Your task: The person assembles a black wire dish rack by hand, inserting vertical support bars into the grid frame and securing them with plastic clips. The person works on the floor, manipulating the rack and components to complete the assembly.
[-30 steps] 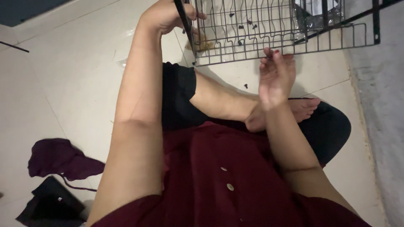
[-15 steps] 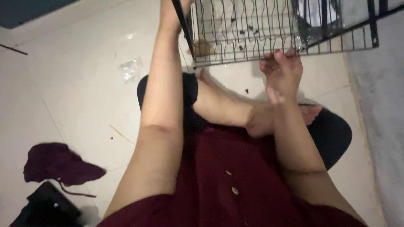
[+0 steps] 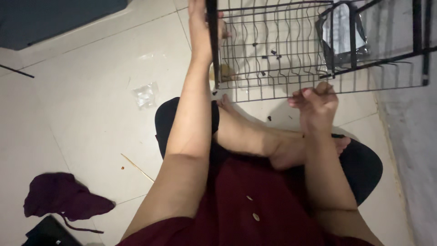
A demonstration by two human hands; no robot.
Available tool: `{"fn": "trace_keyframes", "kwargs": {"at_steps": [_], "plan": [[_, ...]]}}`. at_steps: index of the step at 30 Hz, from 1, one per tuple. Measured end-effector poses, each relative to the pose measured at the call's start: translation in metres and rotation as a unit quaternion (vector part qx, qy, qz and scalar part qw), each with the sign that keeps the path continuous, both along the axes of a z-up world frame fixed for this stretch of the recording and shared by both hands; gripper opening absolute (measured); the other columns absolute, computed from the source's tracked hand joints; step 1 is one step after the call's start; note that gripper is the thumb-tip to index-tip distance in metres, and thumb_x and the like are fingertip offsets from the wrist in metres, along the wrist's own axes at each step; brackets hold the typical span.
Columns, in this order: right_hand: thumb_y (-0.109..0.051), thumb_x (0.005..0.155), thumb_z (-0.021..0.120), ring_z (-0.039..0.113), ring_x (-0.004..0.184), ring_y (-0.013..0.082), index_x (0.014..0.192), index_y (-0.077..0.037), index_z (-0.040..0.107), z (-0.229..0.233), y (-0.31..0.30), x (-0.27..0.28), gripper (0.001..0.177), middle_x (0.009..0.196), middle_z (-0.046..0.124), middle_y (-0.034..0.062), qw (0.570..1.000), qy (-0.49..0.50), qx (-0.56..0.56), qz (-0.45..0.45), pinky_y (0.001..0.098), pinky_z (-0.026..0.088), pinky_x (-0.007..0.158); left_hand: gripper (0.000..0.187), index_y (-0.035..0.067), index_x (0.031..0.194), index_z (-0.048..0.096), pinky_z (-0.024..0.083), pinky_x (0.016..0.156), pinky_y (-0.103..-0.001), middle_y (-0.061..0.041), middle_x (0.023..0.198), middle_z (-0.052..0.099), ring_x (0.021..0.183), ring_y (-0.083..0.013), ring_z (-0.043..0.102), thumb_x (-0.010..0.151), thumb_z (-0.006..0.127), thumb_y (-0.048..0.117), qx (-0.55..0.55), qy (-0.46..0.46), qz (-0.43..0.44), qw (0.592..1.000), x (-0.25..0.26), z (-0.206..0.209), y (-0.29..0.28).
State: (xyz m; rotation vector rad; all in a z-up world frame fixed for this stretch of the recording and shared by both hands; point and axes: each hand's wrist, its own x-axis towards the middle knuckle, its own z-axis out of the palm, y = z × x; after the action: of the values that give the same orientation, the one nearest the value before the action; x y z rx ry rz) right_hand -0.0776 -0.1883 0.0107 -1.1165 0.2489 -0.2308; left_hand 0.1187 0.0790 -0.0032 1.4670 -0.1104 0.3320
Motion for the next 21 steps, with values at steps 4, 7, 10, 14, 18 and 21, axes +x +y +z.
{"fn": "trace_keyframes", "kwargs": {"at_steps": [4,7,10,14,18,21], "plan": [[-0.002,0.095,0.068,0.074,0.076,0.0295,0.089,-0.010,0.043,-0.010,-0.005,0.002,0.027,0.092,0.070,0.0206,0.999,0.039,0.010,0.034,0.0388,0.064,0.070,0.047,0.000,0.128,0.052,0.063,0.062,-0.035,-0.015,0.130,0.050,0.087,-0.0315,0.073,0.081,0.053,-0.007,-0.009,0.063,0.015,0.998,-0.005,0.009,0.000],[-0.003,0.095,0.067,0.074,0.075,0.0296,0.088,-0.010,0.045,-0.021,-0.006,0.007,0.025,0.092,0.070,0.0209,0.998,0.046,0.015,0.039,0.0386,0.064,0.070,0.038,0.000,0.116,0.061,0.059,0.075,-0.042,-0.015,0.115,0.062,0.091,-0.0374,0.070,0.079,0.059,-0.005,0.162,0.004,0.105,0.981,-0.012,0.018,0.004],[-0.004,0.095,0.067,0.074,0.074,0.0307,0.084,-0.010,0.044,-0.033,-0.009,0.010,0.026,0.090,0.070,0.0200,0.998,0.044,0.023,0.036,0.0398,0.064,0.069,0.028,0.000,0.100,0.064,0.054,0.083,-0.047,-0.020,0.101,0.066,0.098,-0.0442,0.064,0.072,0.065,-0.001,0.274,-0.087,0.191,0.939,-0.011,0.022,0.008],[-0.005,0.092,0.066,0.073,0.072,0.0302,0.085,-0.012,0.046,-0.043,-0.008,0.020,0.022,0.086,0.070,0.0162,0.997,0.068,0.026,0.018,0.0391,0.062,0.063,0.021,-0.002,0.091,0.068,0.054,0.078,-0.046,-0.021,0.090,0.069,0.089,-0.0431,0.066,0.071,0.070,0.003,0.258,-0.056,0.190,0.946,0.005,0.025,0.009],[-0.008,0.093,0.067,0.072,0.073,0.0304,0.086,-0.008,0.050,-0.055,-0.007,0.022,0.019,0.086,0.070,0.0157,0.997,0.071,0.021,0.023,0.0409,0.062,0.066,0.018,-0.001,0.083,0.068,0.052,0.066,-0.043,-0.017,0.077,0.070,0.072,-0.0367,0.068,0.086,0.076,0.015,0.227,-0.086,0.211,0.947,0.013,0.027,0.008],[-0.014,0.098,0.070,0.070,0.071,0.0287,0.086,-0.013,0.046,-0.058,-0.007,0.017,0.027,0.078,0.063,0.0106,0.994,0.095,-0.014,0.043,0.0421,0.062,0.066,0.021,-0.001,0.077,0.066,0.050,0.060,-0.043,-0.016,0.068,0.067,0.063,-0.0350,0.066,0.085,0.076,0.016,0.229,-0.081,0.209,0.947,0.010,0.028,0.005]]}}
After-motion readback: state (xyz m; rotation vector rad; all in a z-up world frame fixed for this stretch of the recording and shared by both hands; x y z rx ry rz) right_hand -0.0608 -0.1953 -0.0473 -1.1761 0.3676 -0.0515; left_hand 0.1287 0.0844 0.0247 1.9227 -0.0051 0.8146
